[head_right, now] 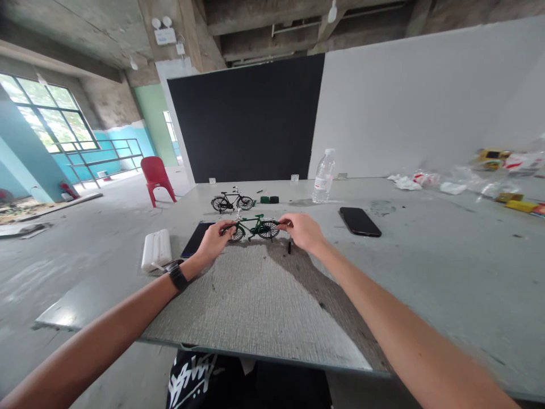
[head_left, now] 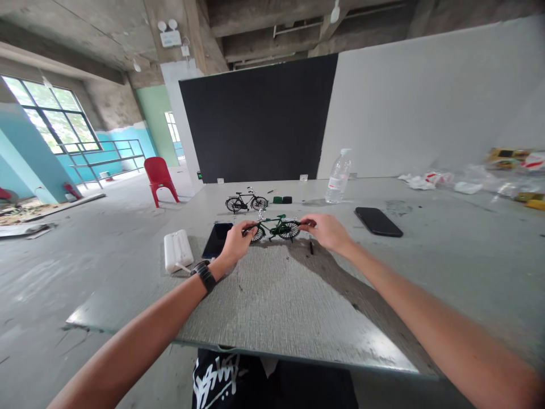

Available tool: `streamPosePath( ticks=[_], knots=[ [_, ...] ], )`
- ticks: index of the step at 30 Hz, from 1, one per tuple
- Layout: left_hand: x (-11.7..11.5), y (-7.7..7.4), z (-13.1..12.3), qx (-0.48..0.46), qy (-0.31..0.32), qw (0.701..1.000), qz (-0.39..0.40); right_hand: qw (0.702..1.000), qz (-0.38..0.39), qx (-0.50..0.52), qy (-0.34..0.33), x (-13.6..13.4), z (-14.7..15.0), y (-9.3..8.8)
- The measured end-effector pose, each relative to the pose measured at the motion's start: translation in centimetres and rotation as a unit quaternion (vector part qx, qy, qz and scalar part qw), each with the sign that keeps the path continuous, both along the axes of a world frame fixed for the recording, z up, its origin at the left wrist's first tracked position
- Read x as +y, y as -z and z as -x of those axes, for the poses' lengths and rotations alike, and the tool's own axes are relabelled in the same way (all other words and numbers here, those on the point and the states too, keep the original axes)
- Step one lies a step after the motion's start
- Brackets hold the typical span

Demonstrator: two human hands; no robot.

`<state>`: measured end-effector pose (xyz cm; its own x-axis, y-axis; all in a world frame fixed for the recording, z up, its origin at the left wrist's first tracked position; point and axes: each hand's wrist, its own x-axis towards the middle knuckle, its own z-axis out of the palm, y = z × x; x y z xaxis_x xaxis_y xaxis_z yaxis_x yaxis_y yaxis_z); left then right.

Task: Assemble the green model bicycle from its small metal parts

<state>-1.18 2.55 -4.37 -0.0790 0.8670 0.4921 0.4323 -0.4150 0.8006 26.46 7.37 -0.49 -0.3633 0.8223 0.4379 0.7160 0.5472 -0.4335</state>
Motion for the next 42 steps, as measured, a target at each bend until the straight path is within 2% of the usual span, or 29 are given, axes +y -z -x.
streamPosePath(
  ticks=[10,17,19,21,25,28,30,36,42],
  knots=[
    [-0.4,-0.4,0.0,0.012,-0.014,1.0,-0.006,1.0,0.005,-0.004,0.01,-0.4,0.0,-0.5],
    [-0.5,-0.1,-0.2,0.013,-0.016,1.0,-0.01,1.0,0.013,0.007,-0.017,-0.1,0.0,-0.4],
    [-0.3,-0.6,0.0,0.0,-0.024,1.0,-0.014,1.0,0.012,0.007,-0.022,-0.1,-0.1,-0.3],
    [0.1,-1.8,0.8,-0.02,-0.041,0.999,-0.022,0.999,0.007,0.006,-0.031,0.0,-0.1,-0.2],
    [2.5,-4.8,3.7,0.014,-0.103,0.991,-0.081,0.999,-0.005,-0.021,-0.03,0.1,-0.1,-0.1],
    [5.4,-5.9,6.2,0.093,-0.137,0.984,-0.067,0.999,-0.009,-0.044,-0.011,0.1,0.0,-0.1],
    [7.5,-5.6,7.6,0.124,-0.148,0.98,-0.037,0.999,-0.012,-0.052,0.006,0.0,0.0,-0.2],
    [12.2,-3.6,10.5,0.131,-0.153,0.979,0.022,0.995,-0.005,-0.088,0.041,0.2,-0.4,-0.6],
    [15.8,-2.6,11.9,0.131,-0.068,0.988,0.047,0.992,0.001,-0.111,0.06,0.0,-0.7,-1.0]
  ],
)
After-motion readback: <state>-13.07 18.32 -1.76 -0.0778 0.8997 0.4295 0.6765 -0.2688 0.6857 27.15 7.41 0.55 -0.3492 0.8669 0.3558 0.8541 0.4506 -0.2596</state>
